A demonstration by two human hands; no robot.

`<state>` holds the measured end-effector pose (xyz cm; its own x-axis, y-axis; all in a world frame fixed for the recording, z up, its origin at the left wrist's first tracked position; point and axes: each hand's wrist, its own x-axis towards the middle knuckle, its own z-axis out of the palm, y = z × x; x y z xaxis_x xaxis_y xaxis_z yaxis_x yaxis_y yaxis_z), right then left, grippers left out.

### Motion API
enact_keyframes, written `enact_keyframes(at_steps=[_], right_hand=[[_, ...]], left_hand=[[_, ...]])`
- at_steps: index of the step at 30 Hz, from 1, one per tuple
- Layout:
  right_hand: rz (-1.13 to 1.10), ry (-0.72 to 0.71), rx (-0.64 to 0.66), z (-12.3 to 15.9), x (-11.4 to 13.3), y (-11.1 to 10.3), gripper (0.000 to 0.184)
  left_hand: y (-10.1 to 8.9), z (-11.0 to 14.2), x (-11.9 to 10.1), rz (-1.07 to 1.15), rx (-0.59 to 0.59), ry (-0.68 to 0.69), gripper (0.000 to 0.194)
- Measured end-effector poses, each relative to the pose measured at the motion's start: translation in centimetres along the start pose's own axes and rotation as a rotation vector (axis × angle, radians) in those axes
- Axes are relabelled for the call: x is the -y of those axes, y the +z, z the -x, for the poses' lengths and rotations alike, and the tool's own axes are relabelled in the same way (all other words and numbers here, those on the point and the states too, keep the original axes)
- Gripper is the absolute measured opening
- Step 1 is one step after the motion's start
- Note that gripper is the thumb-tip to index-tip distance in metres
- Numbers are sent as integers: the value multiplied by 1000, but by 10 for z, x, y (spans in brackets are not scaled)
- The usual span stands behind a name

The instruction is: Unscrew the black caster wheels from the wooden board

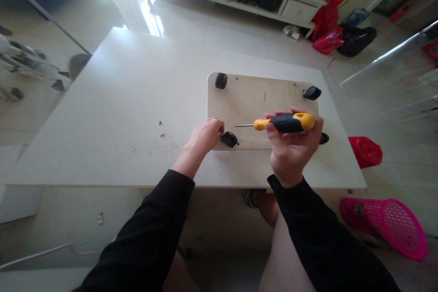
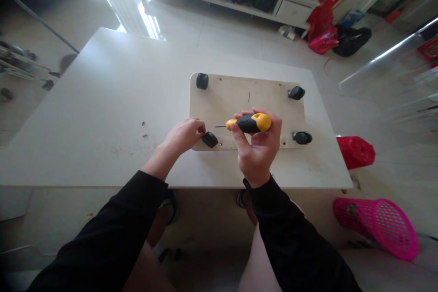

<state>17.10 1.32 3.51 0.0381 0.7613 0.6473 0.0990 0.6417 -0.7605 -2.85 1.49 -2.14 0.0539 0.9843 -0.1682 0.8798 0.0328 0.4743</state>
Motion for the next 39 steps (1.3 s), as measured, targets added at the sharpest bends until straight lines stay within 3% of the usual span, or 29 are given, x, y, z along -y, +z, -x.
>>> enact_keyframes(at_steps=[6, 14, 20, 28, 34, 39], right_hand=[[6, 18, 13, 3, 0, 3, 48], [-18, 41, 7, 4, 2, 6, 48], [-42, 47, 3, 5, 2, 7, 48], [-65, 64, 22, 5, 4, 6, 47], [-34, 57, 26, 5, 3, 5, 46], [-26, 59, 32, 6, 3, 5, 45]], left_hand=[[0, -1, 0, -1, 6, 70, 26], [-1, 0, -3, -13, -1, -19, 20], [0, 2, -1, -11, 3, 36, 24], [-2, 0, -6, -45, -4, -24, 18], [-4, 0, -1, 14, 13, 36, 25], [-6, 0, -2, -10, 16, 8, 22]])
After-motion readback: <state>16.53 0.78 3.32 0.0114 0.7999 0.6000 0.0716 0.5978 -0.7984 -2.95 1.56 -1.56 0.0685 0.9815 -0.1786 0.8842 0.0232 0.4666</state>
